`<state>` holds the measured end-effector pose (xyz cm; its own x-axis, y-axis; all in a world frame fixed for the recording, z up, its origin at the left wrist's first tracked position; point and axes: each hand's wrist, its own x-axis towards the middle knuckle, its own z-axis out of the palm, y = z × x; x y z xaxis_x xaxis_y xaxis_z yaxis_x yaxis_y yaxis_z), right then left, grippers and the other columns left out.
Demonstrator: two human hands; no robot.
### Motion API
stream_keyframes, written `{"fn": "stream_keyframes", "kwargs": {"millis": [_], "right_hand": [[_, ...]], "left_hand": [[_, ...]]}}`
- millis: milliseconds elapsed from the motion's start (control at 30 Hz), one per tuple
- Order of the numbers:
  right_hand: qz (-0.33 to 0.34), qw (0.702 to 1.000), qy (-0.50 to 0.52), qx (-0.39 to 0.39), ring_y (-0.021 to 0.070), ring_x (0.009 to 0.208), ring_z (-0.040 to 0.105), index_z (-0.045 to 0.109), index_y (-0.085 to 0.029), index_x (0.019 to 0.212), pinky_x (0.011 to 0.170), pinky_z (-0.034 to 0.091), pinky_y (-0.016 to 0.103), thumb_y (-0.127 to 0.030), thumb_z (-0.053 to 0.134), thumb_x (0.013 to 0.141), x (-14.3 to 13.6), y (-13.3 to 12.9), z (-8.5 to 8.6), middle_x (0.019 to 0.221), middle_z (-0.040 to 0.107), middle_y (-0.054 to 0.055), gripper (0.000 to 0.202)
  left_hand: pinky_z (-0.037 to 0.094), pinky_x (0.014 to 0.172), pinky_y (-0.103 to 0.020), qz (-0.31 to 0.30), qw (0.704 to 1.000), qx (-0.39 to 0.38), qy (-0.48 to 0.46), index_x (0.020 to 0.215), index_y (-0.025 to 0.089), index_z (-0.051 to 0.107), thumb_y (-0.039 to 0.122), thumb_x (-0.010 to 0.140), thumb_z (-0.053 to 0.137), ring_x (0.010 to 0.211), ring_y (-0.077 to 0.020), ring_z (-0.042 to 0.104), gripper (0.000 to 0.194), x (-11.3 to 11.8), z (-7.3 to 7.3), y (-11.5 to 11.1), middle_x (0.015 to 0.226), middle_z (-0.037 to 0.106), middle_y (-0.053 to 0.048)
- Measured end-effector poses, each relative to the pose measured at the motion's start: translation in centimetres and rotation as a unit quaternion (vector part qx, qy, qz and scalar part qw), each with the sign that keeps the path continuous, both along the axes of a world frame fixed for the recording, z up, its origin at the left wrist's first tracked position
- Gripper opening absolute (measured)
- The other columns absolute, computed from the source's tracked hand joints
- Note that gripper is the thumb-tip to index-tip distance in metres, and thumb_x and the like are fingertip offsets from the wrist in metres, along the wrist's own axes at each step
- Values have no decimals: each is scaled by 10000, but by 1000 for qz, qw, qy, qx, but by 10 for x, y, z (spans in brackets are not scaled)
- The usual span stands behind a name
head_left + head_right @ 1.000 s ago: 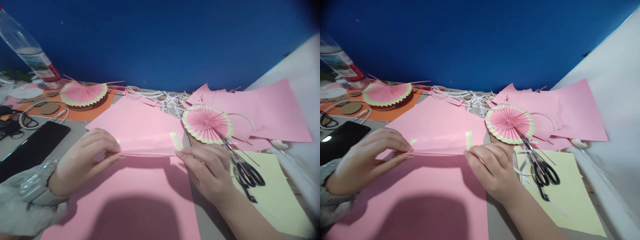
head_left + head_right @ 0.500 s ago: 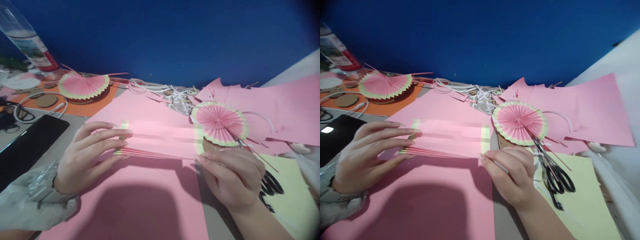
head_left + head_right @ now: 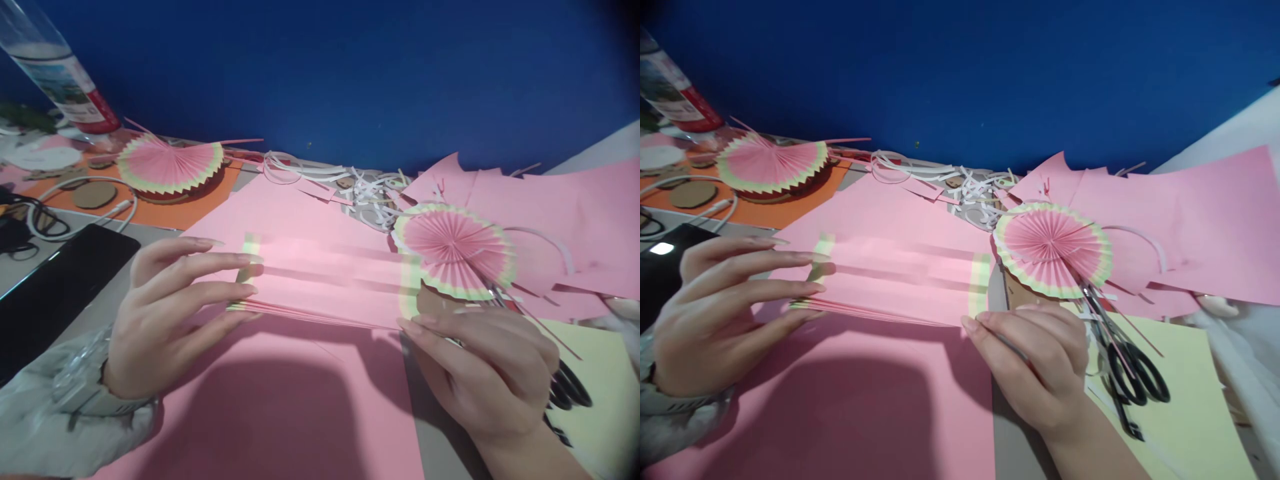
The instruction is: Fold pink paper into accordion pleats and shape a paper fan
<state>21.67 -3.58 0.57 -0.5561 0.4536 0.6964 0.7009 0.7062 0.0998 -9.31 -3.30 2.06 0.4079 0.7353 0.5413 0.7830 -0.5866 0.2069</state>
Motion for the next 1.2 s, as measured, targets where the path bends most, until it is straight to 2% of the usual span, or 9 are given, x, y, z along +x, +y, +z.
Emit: {"fn": "stream_keyframes", "kwargs": {"millis": [300, 500, 667, 800, 833, 900, 1000, 1200], "right_hand": [[5, 1000, -3, -21, 189, 744, 536, 601, -212, 920, 658, 491, 379, 11, 695, 671, -1, 3, 0, 853, 551, 49, 348], [-12, 999, 9, -52, 194, 767, 578, 610, -204, 924, 691, 441, 363, -24, 649, 730, -1, 3, 0, 829, 630, 45, 268], [-30, 986, -56, -153, 212, 883, 557, 593, -199, 944, 804, 362, 388, -82, 534, 838, 2, 8, -10, 895, 658, 54, 168], [-20, 960, -101, -260, 206, 900, 521, 580, -202, 935, 856, 310, 405, -134, 499, 868, -3, 11, -14, 935, 629, 45, 125], [-20, 958, -103, -266, 203, 896, 517, 578, -201, 937, 865, 301, 405, -144, 509, 865, -5, 11, -14, 935, 624, 42, 115], [-13, 958, -111, -264, 202, 899, 512, 576, -191, 950, 872, 290, 401, -149, 488, 876, -12, 9, -13, 936, 619, 47, 123], [14, 958, -129, -255, 194, 888, 513, 572, -172, 961, 858, 297, 376, -137, 417, 907, -23, 5, -11, 931, 615, 57, 168], [39, 954, -137, -265, 185, 865, 511, 574, -171, 879, 862, 310, 359, -166, 538, 855, -36, 1, -11, 873, 605, 35, 44]], "left_hand": [[377, 937, -496, -2, 999, -31, 18, 904, 298, 551, 234, 851, 544, 1042, -217, 529, 83, 0, 3, -4, 1028, 679, 39], [424, 893, -405, -37, 998, -33, 24, 899, 287, 582, 247, 842, 554, 981, -202, 554, 75, -3, 0, 0, 940, 700, 44], [437, 832, -384, -49, 996, -15, 69, 904, 253, 601, 190, 784, 634, 960, -218, 558, 139, -3, -12, 4, 923, 701, 20], [429, 845, -352, -102, 986, -66, 113, 855, 218, 601, 187, 795, 616, 987, -209, 525, 70, -1, -20, 10, 971, 665, 3], [423, 852, -345, -110, 983, -82, 118, 825, 208, 599, 191, 807, 600, 983, -203, 521, 24, 2, -21, 11, 979, 654, -4], [413, 857, -337, -118, 980, -105, 119, 783, 194, 592, 203, 831, 569, 957, -190, 522, 55, 8, -21, 11, 966, 641, -12], [416, 828, -335, -118, 980, -111, 113, 824, 198, 609, 203, 856, 536, 905, -180, 533, 79, 17, -21, 8, 914, 638, -17], [408, 683, -313, -114, 981, -98, 122, 840, 183, 645, 137, 868, 493, 722, -163, 517, 162, 26, -22, 0, 765, 608, -33]]}}
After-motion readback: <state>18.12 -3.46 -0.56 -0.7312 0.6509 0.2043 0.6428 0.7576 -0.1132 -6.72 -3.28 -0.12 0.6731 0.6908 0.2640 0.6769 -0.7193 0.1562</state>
